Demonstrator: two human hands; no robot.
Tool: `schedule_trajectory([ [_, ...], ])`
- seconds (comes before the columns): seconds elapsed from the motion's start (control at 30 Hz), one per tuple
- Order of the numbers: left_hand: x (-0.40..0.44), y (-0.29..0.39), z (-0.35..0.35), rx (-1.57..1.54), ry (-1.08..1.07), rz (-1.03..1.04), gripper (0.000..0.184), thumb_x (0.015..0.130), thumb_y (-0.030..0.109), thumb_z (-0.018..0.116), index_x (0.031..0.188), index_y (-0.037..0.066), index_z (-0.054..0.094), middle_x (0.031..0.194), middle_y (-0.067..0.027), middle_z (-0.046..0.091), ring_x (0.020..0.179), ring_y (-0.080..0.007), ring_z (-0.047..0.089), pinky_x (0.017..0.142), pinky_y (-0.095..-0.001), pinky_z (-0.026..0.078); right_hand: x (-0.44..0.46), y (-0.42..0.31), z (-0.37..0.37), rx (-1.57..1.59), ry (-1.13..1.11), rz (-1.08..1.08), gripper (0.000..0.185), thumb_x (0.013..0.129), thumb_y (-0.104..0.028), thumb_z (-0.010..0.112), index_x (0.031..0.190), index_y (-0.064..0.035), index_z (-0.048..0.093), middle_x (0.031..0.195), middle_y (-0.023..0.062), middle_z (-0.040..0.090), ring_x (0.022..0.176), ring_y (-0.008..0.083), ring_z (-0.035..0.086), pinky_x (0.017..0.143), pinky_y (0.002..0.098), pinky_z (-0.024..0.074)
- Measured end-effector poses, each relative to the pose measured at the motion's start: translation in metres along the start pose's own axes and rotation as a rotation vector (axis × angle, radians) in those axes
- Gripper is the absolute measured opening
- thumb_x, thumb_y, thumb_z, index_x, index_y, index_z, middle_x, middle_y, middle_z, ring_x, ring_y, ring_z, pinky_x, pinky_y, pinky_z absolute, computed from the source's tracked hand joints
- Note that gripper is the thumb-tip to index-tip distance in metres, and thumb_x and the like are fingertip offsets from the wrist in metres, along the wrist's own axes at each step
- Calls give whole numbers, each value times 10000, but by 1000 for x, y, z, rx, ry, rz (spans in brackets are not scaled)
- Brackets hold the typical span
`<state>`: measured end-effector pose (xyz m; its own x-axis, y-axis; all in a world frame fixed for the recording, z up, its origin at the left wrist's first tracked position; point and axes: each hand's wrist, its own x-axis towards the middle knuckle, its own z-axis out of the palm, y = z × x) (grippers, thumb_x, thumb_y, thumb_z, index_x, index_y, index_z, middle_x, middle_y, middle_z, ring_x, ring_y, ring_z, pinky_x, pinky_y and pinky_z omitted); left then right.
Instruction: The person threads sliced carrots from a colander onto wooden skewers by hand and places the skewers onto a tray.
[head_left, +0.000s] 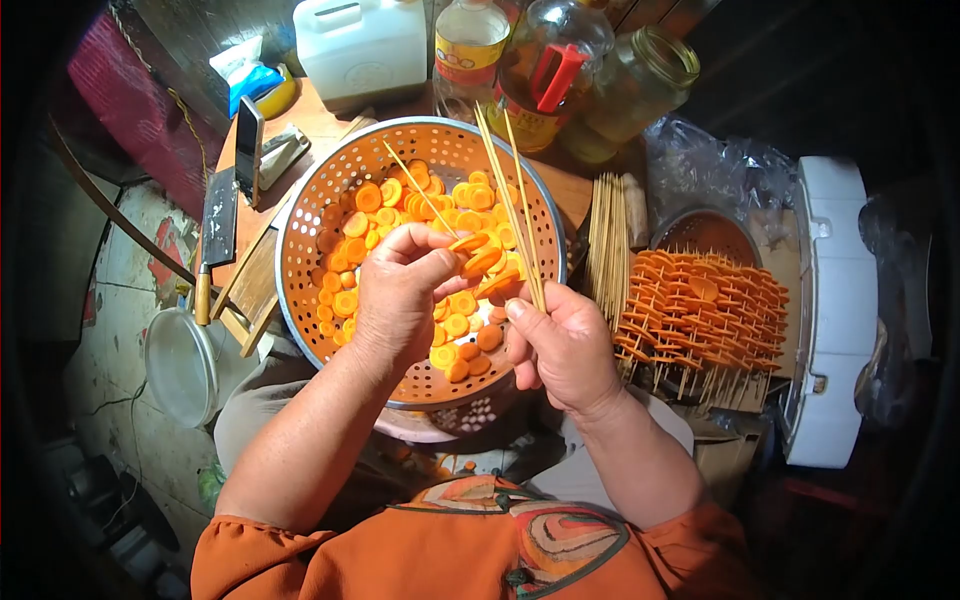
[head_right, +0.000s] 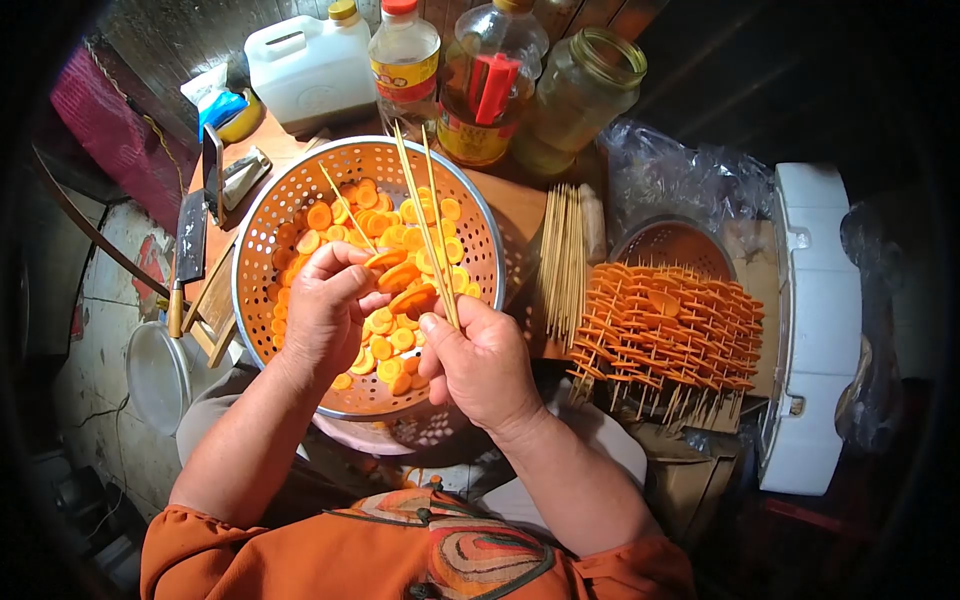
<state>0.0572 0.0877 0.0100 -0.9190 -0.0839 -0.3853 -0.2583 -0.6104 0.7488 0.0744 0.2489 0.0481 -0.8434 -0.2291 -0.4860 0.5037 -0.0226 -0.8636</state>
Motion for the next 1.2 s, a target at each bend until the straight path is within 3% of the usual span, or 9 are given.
schedule_trajectory([
  [0.23,17,21,-19,114,-19,47,206,776,0,540,980,17,558,911,-60,591,763,-168,633,658,-269,522,5,-1,-5,111,19,-12,139,911,-149,507,874,-18,537,584,39,543,367,70,449,340,181,348],
  [0.43,41,1,-56,1227,77,382,314,766,18,597,1079,39,578,1016,-92,605,868,-195,616,749,-285,499,4,-1,-6,148,24,-38,161,912,-180,514,856,-31,541,592,40,548,368,76,454,338,181,351],
  [0.5,34,-19,-62,1522,-28,501,380,767,141,610,1141,97,559,1018,-169,598,935,-321,590,813,-393,487,4,-1,-5,145,3,-22,161,912,-183,517,861,-32,542,593,37,548,371,71,452,339,176,343],
  [0.6,25,-26,-55,1734,-80,311,356,762,135,597,1117,130,585,992,-165,600,934,-336,590,806,-396,485,4,-1,-4,130,-10,-10,160,911,-184,520,860,-33,541,596,34,548,372,64,448,338,171,334],
  [0.67,26,-24,-58,1917,-420,-3,272,681,111,644,953,111,660,916,-121,641,845,-283,627,737,-363,498,3,-2,-6,132,-15,-9,159,911,-181,520,856,-33,541,597,33,548,373,59,445,338,169,333],
  [0.8,27,1,-75,1773,-757,-299,203,643,111,642,836,138,700,782,-72,678,745,-218,651,676,-318,503,0,-3,-8,145,-11,-2,158,911,-173,517,840,-33,538,602,27,546,372,50,437,337,162,328],
  [0.97,25,28,-71,2052,-464,-356,165,643,103,644,798,119,697,770,-75,674,736,-236,649,657,-333,503,-1,-1,-8,127,-35,-4,165,912,-178,520,857,-24,546,606,26,545,369,48,431,336,158,328],
  [1.03,27,28,-70,1991,-154,-201,153,646,99,643,791,109,693,758,-94,666,729,-256,646,653,-345,502,0,-1,-7,118,-40,-4,167,912,-179,520,866,-21,550,609,26,546,368,48,430,336,158,328],
  [1.2,34,9,-74,1818,-163,11,257,665,125,658,919,87,669,805,-144,650,805,-277,636,722,-363,497,-1,-1,-8,123,-35,-6,158,914,-171,515,885,-21,554,617,27,547,372,49,435,345,157,332],
])
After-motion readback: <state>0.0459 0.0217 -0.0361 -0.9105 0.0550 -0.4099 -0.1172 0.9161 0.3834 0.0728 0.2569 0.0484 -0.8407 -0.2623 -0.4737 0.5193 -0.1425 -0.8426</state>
